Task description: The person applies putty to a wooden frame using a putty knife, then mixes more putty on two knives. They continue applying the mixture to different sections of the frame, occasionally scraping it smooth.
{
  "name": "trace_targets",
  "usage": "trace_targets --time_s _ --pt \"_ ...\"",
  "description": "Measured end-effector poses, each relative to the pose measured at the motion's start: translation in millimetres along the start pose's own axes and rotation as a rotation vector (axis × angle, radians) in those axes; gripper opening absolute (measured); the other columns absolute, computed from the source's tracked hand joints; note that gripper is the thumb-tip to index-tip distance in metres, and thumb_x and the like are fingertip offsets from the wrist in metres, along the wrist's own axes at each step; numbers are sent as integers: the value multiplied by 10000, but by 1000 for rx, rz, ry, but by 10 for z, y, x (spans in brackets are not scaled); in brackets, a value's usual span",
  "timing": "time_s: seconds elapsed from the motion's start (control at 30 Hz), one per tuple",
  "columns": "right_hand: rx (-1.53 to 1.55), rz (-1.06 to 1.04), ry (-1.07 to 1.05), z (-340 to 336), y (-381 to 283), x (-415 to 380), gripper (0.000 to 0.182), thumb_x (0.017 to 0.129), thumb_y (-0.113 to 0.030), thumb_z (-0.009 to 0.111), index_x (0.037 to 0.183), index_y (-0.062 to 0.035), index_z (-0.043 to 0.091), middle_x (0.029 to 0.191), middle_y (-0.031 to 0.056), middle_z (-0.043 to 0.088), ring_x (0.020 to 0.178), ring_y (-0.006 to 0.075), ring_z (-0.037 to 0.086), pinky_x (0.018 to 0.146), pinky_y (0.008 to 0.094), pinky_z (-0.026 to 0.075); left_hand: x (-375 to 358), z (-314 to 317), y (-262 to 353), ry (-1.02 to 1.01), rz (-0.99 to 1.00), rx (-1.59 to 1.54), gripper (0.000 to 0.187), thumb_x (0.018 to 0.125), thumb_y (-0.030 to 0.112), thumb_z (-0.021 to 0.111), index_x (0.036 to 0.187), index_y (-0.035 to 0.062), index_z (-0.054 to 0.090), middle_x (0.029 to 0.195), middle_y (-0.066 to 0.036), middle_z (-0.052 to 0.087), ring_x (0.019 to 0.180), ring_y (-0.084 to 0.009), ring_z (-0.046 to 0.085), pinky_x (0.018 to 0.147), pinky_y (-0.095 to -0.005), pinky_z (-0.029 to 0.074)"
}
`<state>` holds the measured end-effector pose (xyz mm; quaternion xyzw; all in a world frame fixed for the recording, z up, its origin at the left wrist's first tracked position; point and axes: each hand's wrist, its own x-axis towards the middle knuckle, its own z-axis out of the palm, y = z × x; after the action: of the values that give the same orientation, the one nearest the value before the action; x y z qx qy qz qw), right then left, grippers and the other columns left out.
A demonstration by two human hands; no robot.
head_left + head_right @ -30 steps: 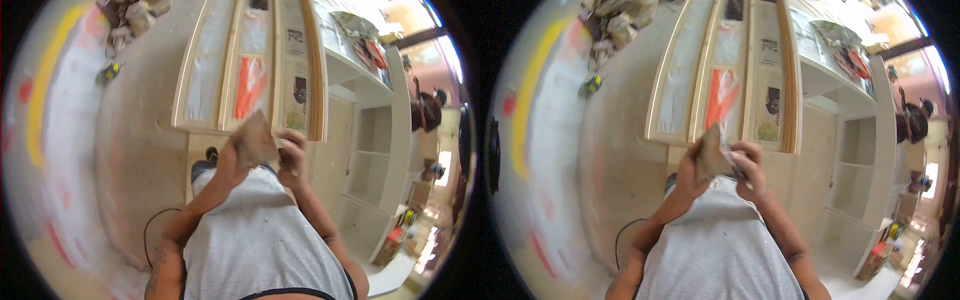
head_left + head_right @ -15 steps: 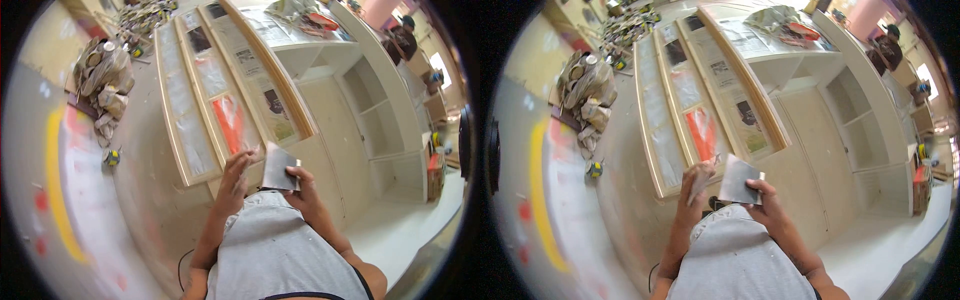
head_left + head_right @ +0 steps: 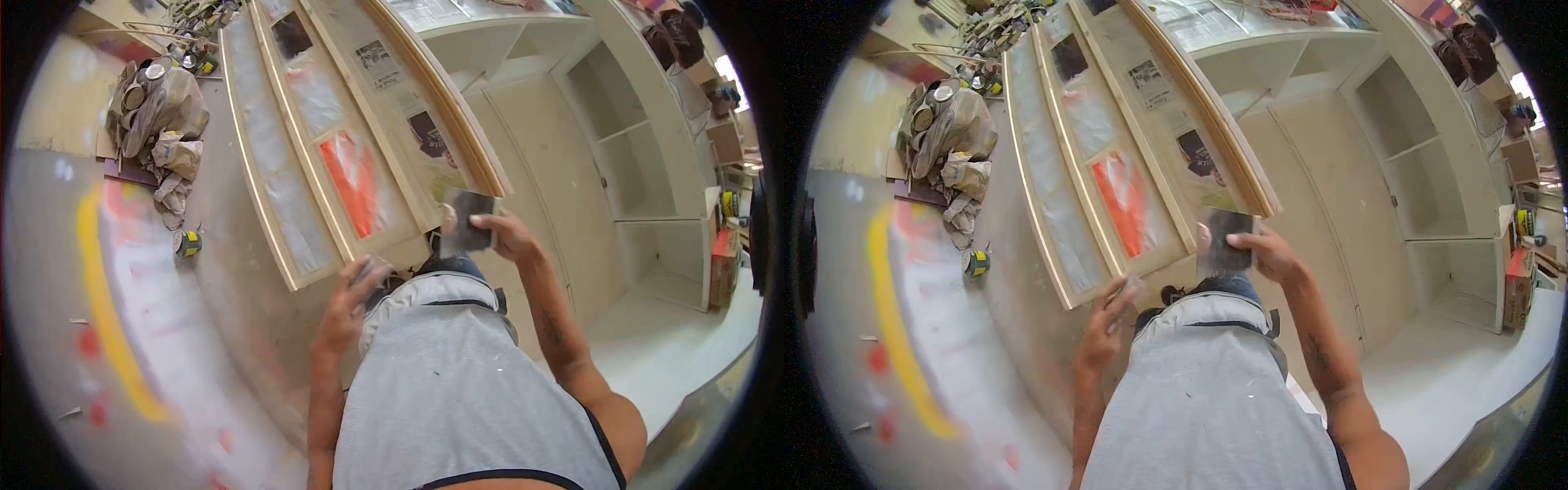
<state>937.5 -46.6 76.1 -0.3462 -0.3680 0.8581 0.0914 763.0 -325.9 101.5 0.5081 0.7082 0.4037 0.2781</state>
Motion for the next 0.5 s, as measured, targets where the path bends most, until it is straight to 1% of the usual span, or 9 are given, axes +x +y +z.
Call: trace_targets --time_s 0.03,0.1,0.13,0.2,0.23,0.3,0.33,0.43,0.5 --pt "14 10 4 -167 49 244 388 831 -166 641 1175 2 580 985 98 664 830 188 664 772 362 543 11 62 21 176 -181 -241 566 788 -115 478 1307 86 580 1392 -131 467 1310 -275 443 1060 -389 398" --pt "-363 150 39 -416 164 599 394 803 -226 653 1067 66 631 933 123 678 814 217 646 748 382 502 35 216 -72 222 -226 -268 587 775 -139 435 1312 57 567 1393 -134 464 1315 -268 438 1064 -392 396" --pt "-351 166 35 -462 199 638 394 803 -226 653 1067 66 631 933 123 678 814 217 646 748 382 502 40 292 -128 279 -252 -295 609 762 -162 393 1318 28 553 1394 -137 460 1320 -261 433 1068 -396 394" --pt "-866 215 159 -346 148 676 453 758 -332 692 898 96 636 794 156 655 694 225 598 630 383 475 29 455 -190 273 -298 -301 613 759 -157 399 1323 30 548 1393 -136 458 1320 -264 432 1061 -400 405" --pt "-854 225 155 -370 189 736 453 758 -332 692 898 96 636 794 156 655 694 225 598 630 383 475 32 520 -209 278 -328 -315 617 756 -152 406 1329 31 542 1392 -136 455 1320 -268 431 1054 -404 417" --pt "-1043 155 140 -426 292 813 496 730 -365 654 746 129 607 638 218 581 584 280 541 586 432 434 79 598 -145 280 -334 -311 623 746 -152 405 1326 28 543 1390 -139 454 1314 -271 436 1041 -401 431" --pt "-1035 168 131 -438 324 825 496 730 -365 654 746 129 607 638 218 581 584 280 541 586 432 434 89 636 -106 295 -324 -314 630 736 -153 404 1324 26 543 1389 -141 452 1308 -275 440 1028 -397 446" --pt "-1024 43 106 -400 335 862 513 723 -374 626 690 135 579 555 244 507 529 313 525 564 442 430 94 748 -94 314 -356 -306 631 727 -147 401 1317 21 546 1386 -147 449 1294 -283 450 1003 -396 471" --pt "-1038 150 38 -309 231 857 408 740 -287 595 825 110 637 718 295 620 708 409 646 681 464 493 125 786 -59 307 -367 -309 626 729 -143 400 1315 20 547 1386 -149 447 1289 -285 453 1008 -396 469"
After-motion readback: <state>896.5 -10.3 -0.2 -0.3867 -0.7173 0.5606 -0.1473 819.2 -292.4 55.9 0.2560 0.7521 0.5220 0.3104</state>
